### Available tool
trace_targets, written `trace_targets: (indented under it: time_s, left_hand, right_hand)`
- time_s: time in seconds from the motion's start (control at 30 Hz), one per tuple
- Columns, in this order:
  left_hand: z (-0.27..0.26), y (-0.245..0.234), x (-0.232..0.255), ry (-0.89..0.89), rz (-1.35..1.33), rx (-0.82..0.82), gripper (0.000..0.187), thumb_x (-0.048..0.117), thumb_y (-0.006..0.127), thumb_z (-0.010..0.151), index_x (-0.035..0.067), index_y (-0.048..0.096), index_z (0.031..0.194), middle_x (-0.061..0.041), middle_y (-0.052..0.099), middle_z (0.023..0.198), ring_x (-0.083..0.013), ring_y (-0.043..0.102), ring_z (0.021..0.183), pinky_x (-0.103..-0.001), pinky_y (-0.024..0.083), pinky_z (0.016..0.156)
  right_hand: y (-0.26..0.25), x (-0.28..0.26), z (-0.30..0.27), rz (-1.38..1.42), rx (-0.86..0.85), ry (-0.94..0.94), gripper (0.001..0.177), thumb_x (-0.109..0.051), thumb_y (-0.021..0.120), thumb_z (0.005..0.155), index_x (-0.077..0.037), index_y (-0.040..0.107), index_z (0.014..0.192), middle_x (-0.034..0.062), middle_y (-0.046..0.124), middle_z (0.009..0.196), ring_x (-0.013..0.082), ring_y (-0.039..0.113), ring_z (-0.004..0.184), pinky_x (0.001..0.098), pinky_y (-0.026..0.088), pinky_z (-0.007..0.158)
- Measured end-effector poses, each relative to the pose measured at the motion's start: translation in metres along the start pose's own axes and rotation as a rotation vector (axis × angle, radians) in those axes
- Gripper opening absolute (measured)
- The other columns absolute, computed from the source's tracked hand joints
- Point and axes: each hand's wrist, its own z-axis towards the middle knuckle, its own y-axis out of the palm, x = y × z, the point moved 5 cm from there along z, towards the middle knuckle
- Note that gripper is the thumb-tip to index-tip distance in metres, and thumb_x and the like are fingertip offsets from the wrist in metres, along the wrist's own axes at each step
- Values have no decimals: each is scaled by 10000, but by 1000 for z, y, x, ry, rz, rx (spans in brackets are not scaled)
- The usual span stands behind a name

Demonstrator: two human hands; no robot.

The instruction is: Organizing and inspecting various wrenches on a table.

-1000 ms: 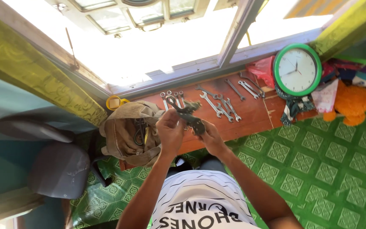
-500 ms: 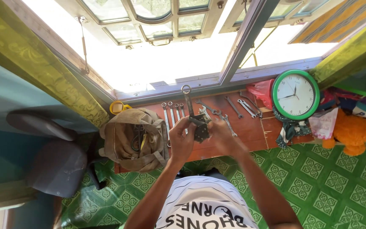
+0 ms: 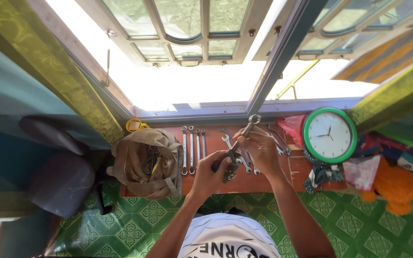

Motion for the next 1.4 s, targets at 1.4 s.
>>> trace_targets:
  time_s: [1.4]
  left_hand:
    - [-44,20,-36,-40,-151,261,221,144,662,985,-41,717,1093,-16,703,930,-42,633,867,-244,537,769]
  right_hand:
    - [18,49,-35,515,-94,186,486,-155,686,960,-9,538,1399,81,740,975,149,731,918,297,608,754]
